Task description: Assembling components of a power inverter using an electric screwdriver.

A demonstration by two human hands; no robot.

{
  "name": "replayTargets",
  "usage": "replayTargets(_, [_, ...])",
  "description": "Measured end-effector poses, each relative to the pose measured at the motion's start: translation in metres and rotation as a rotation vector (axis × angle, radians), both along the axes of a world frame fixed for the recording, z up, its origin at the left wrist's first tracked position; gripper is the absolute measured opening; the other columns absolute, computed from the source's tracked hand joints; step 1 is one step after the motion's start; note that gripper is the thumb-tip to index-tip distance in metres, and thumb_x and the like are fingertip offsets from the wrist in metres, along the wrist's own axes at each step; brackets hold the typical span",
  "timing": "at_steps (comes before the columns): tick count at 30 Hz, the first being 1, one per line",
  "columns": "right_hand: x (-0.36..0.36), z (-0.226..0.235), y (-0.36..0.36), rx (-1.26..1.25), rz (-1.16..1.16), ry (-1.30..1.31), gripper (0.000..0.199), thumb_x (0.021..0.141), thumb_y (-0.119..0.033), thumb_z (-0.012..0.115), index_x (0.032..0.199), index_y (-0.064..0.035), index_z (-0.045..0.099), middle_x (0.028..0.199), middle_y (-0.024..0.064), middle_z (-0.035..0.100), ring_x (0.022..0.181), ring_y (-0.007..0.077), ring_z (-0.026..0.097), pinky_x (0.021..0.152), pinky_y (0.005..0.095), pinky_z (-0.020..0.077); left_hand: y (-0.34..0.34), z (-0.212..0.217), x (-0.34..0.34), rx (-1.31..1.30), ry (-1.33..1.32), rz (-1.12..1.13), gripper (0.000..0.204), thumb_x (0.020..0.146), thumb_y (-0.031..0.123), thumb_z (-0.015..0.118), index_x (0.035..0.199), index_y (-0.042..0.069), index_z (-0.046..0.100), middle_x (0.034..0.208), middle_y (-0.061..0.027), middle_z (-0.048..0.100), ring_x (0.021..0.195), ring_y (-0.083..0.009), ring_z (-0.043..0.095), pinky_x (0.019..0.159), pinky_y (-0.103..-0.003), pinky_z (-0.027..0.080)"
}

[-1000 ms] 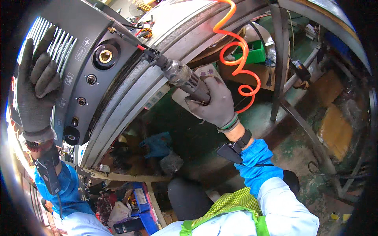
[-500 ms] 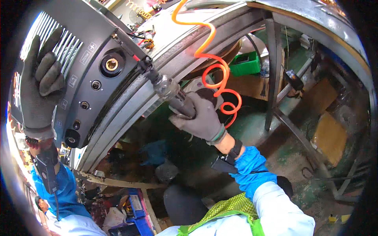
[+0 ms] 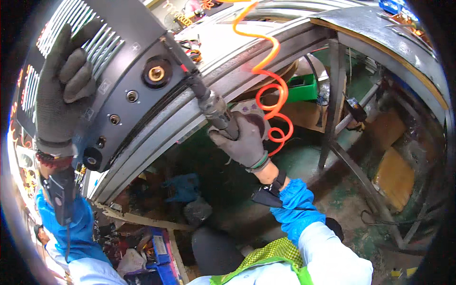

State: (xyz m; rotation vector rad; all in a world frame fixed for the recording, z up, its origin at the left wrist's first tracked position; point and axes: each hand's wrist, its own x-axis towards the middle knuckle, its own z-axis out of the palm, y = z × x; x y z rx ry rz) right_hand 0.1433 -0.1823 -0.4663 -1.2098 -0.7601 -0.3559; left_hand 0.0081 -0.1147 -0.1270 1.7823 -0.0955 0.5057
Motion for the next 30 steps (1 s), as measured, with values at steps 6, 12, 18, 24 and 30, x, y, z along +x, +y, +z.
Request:
replayTargets(6, [-0.001, 0.004, -0.003, -0.020, -0.025, 0.000, 0.041, 0.075, -0.031, 0.084, 0.098, -0.0022, 0.064, 0.079, 0.0110, 0.067, 0.069, 0.0217, 0.066, 0.065, 0.0360, 0.0522, -0.026, -0.094, -0.070, -0.397, 0.174, 0.202, 0.050, 0.103, 0.040, 0.051, 0.133, -0.001, 0.052, 0.077, 0.0011, 0.051, 0.064, -0.0048, 0.046, 0.052, -0.021, 0.036])
replayTargets(12, [-0.003, 0.006, -0.010, -0.063, -0.117, -0.013, 0.044, 0.072, -0.035, 0.085, 0.092, -0.0017, 0.064, 0.078, 0.0134, 0.066, 0.069, 0.0271, 0.065, 0.065, 0.0387, 0.0520, -0.004, -0.251, -0.108, -0.785, 0.648, 0.236, 0.033, 0.098, 0.010, 0.054, 0.129, -0.002, 0.050, 0.095, -0.0081, 0.059, 0.078, -0.0128, 0.056, 0.068, -0.023, 0.047])
replayTargets(18, [-0.004, 0.007, -0.013, -0.094, -0.066, 0.012, 0.047, 0.074, -0.038, 0.085, 0.088, -0.0021, 0.059, 0.072, 0.0143, 0.062, 0.064, 0.0313, 0.062, 0.061, 0.0392, 0.0508, 0.015, -0.319, -0.131, -0.306, 0.471, 0.191, 0.025, 0.104, 0.016, 0.051, 0.123, 0.000, 0.052, 0.112, -0.0117, 0.058, 0.089, -0.0145, 0.058, 0.076, -0.024, 0.051])
replayTargets(24, [-0.004, 0.005, -0.016, -0.103, 0.021, 0.036, 0.041, 0.074, -0.031, 0.084, 0.093, -0.0016, 0.063, 0.079, 0.0126, 0.063, 0.069, 0.0257, 0.063, 0.067, 0.0379, 0.0512, 0.038, -0.346, -0.146, -0.952, 0.437, 0.156, 0.027, 0.105, 0.028, 0.052, 0.119, 0.005, 0.056, 0.096, -0.0045, 0.059, 0.075, -0.0107, 0.055, 0.064, -0.022, 0.046])
replayTargets(30, [-0.007, 0.007, -0.014, -0.065, -0.024, 0.019, 0.041, 0.073, -0.030, 0.085, 0.091, -0.0031, 0.061, 0.075, 0.0106, 0.064, 0.065, 0.0238, 0.063, 0.062, 0.0365, 0.0509, 0.040, -0.336, -0.149, -0.983, 0.386, 0.095, 0.027, 0.104, 0.028, 0.054, 0.120, 0.007, 0.058, 0.093, -0.0001, 0.056, 0.075, -0.0098, 0.052, 0.064, -0.021, 0.043])
